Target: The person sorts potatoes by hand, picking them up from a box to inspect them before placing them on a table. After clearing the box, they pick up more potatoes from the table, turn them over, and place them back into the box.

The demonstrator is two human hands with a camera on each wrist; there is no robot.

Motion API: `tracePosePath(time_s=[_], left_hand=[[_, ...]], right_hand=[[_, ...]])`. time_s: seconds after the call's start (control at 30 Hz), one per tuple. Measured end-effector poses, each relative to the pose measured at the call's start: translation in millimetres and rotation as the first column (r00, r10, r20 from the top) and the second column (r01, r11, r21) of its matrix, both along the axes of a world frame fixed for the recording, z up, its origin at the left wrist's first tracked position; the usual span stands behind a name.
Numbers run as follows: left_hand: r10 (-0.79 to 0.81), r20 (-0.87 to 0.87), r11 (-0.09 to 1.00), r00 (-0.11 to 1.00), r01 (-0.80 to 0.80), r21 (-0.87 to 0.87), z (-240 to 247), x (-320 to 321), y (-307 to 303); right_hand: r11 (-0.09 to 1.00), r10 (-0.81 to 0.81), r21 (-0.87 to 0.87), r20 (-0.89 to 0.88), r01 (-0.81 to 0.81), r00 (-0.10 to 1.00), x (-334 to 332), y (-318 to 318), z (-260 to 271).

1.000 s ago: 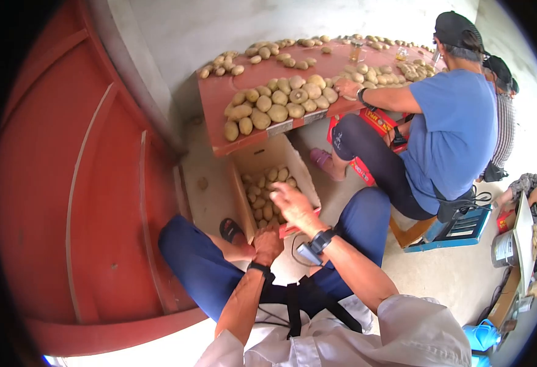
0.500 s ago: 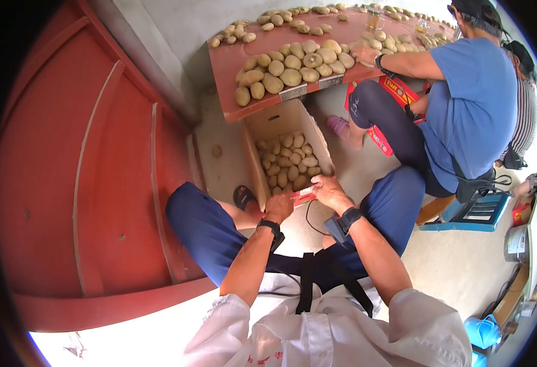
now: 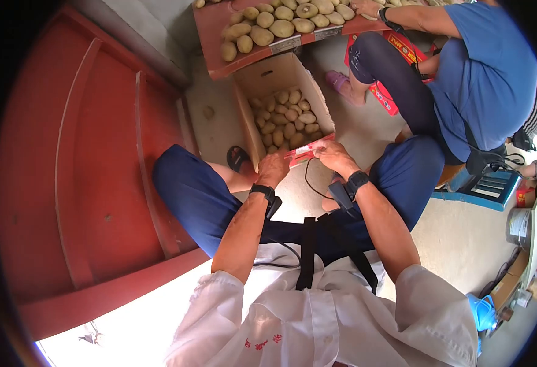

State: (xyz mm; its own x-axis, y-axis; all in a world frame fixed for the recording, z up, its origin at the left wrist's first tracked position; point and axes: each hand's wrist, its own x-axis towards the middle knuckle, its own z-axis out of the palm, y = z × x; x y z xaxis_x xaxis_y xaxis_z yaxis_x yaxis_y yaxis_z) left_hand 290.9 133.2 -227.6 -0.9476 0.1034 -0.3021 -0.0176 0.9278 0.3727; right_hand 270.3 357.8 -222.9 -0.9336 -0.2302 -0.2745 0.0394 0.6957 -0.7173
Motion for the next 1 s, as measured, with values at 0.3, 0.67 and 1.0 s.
tracePosePath(time_s=[0.3, 0.67, 1.0], left_hand=[[-0.026, -0.068, 0.992, 0.997, 0.034, 0.12, 14.7, -8.1, 19.8], [-0.155, -0.228, 0.988, 0.961, 0.146, -0.057, -35.7, -28.6, 29.5], [-0.102, -0.094, 0.995, 0.99, 0.102, -0.004, -29.4, -34.4, 24.2]], right_hand=[[0.987, 0.123, 0.109, -0.027, -0.12, 0.992, 3.0, -0.7, 0.1], [0.971, 0.127, 0.2, 0.044, -0.133, 0.991, 18.2, -8.9, -22.1], [0.987, 0.141, -0.026, -0.351, -0.16, 0.926, -34.2, -25.9, -64.9]])
